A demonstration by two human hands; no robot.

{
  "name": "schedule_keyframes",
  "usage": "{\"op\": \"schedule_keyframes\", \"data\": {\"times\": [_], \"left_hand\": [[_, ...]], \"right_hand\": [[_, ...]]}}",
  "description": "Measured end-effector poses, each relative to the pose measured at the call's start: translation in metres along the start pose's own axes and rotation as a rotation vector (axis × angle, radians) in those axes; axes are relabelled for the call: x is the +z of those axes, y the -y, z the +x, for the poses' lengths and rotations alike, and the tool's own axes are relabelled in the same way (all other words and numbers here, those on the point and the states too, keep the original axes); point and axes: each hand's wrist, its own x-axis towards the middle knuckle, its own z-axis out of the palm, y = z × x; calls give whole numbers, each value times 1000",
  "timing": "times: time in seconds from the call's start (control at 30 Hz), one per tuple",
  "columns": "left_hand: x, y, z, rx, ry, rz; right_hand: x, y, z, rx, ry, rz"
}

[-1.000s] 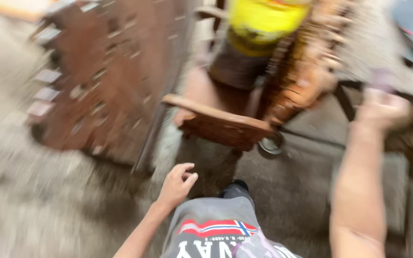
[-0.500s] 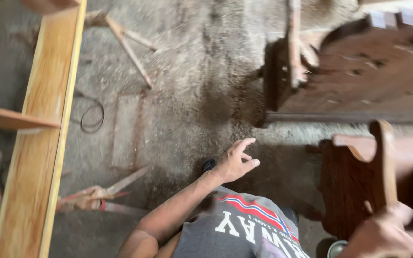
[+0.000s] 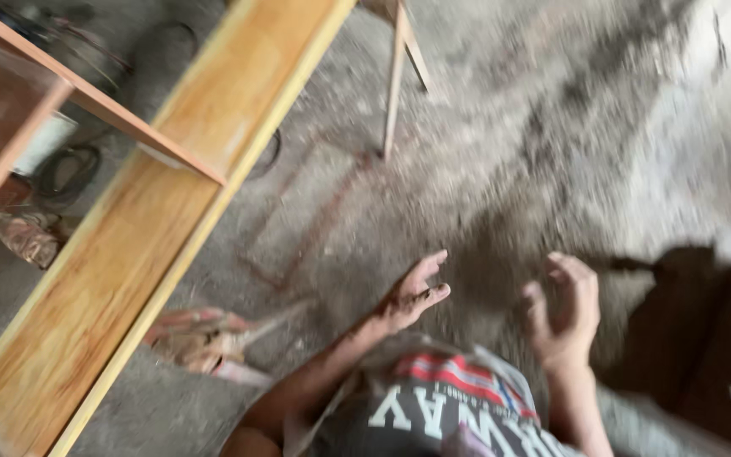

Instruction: The person uses a claw hammer to drive nails into the wooden frame of a cabinet, positioning nails by hand and hammering them in at several spots. They then pick up an air hose from the floor and later reach into a tool shelf to grab an item.

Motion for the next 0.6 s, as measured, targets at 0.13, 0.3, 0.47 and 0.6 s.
{"op": "schedule_keyframes", "data": {"times": [0.13, 0.3, 0.47, 0.6], "left_hand": [[-33, 2, 106, -414, -154, -1025], [-74, 14, 245, 215, 112, -1133], [-211, -3, 354, -116, -199, -863], [-316, -14, 425, -7, -454, -347]], "right_hand": [[104, 0, 97, -377, 247, 68], [208, -113, 228, -628, 488, 13], [284, -270, 354, -142, 494, -107], [291, -346, 488, 18, 447, -118]]}}
